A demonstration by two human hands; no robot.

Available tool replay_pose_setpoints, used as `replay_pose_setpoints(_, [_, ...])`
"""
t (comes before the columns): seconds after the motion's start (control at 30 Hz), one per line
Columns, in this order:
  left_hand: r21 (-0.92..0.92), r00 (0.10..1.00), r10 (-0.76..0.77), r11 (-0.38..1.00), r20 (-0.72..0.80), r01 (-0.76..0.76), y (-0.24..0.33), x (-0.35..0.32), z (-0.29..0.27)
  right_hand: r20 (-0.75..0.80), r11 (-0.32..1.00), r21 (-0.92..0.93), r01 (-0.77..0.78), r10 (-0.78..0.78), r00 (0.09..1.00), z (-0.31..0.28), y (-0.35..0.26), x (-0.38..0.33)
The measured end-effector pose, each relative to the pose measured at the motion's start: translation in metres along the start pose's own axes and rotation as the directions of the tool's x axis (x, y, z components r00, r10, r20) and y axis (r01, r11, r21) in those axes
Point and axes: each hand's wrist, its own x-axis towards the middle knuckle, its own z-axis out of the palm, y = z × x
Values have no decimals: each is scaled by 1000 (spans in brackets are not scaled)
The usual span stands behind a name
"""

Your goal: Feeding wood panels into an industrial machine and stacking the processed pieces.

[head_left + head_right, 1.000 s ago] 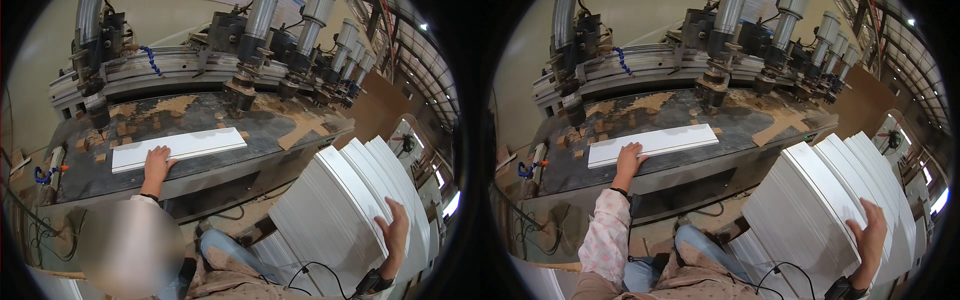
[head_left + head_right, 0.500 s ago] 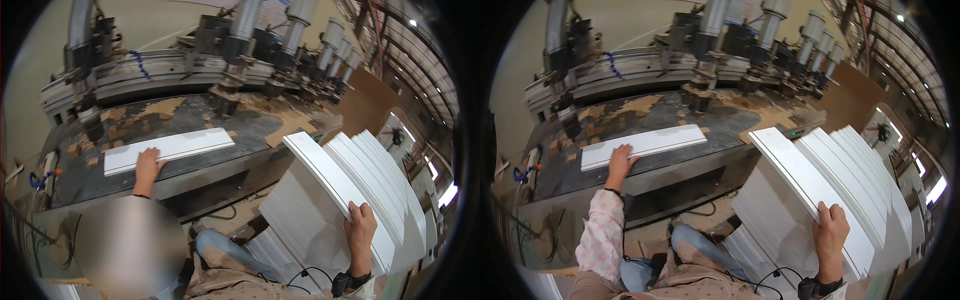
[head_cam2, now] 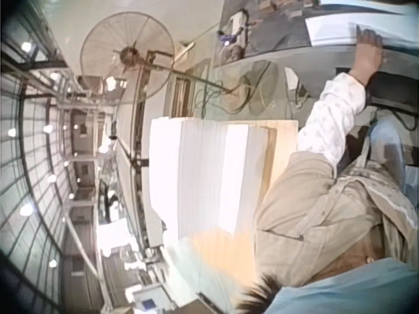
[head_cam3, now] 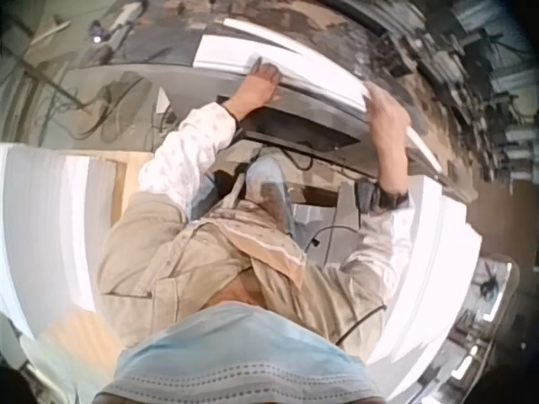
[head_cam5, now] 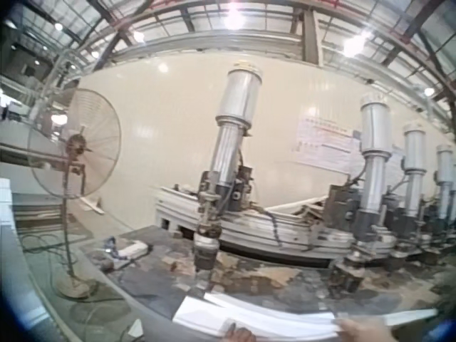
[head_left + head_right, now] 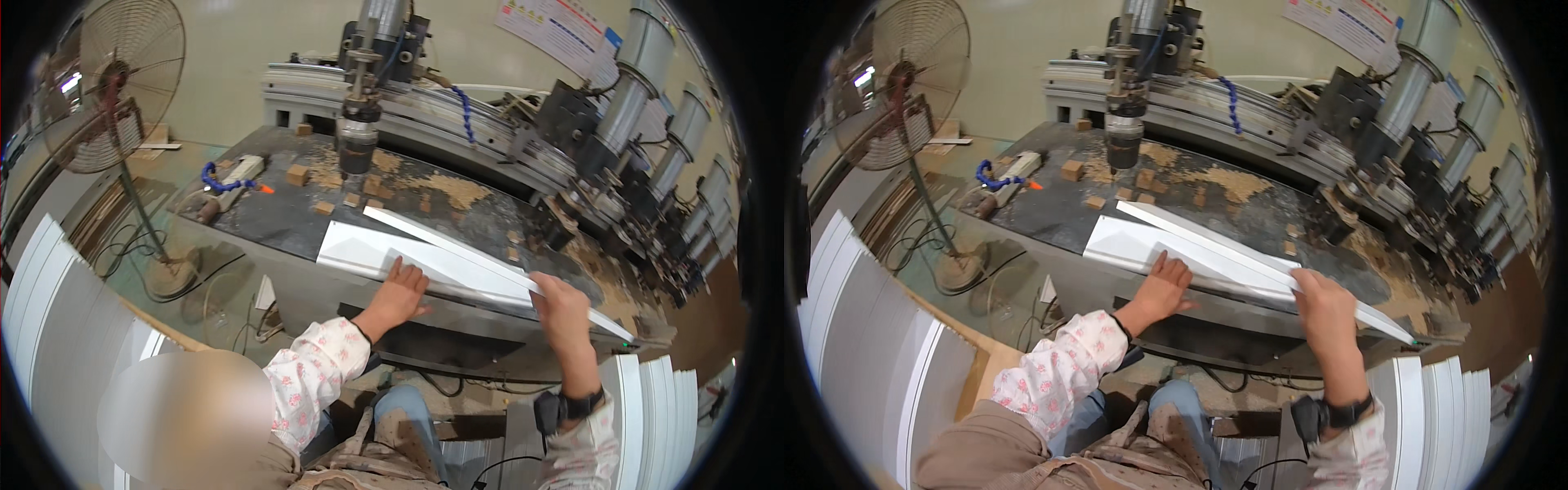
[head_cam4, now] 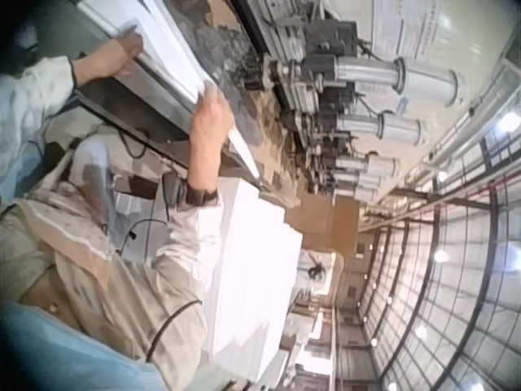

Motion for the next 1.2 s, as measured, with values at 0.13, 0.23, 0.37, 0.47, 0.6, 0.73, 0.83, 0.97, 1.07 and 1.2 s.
replay_pose_setpoints(0.13, [77,995,27,996,100,-35,1,-45,-57,112,995,54,78,-84,990,87,17,28])
replay_pose_setpoints(0.23, [85,986,32,995,163,-46,-7,-94,-125,86,989,106,105,-115,990,143,29,25])
replay_pose_setpoints(0.37, [246,944,21,963,328,-107,-17,-156,-231,69,964,245,106,-126,990,192,39,19])
replay_pose_setpoints(0.47, [419,897,-126,905,424,-71,0,-195,-301,148,947,289,138,-187,971,233,57,15])
replay_pose_setpoints(0.6, [567,858,-355,818,371,93,37,-251,-369,125,948,309,78,-121,985,259,64,30])
replay_pose_setpoints(0.73, [710,775,-631,562,35,425,71,-316,-413,200,946,323,38,-107,974,266,39,47])
replay_pose_setpoints(0.83, [783,727,-666,359,-167,509,88,-372,-431,296,947,319,-32,-67,953,271,37,56])
replay_pose_setpoints(0.97, [796,667,-678,199,-309,572,91,-425,-447,318,946,320,-41,-67,946,263,39,60])
replay_pose_setpoints(1.07, [778,610,-699,124,-372,616,91,-460,-448,347,771,587,-249,39,937,275,43,67])
replay_pose_setpoints(1.2, [728,560,-776,200,-292,656,88,-475,-445,315,962,265,-64,-23,949,267,23,64])
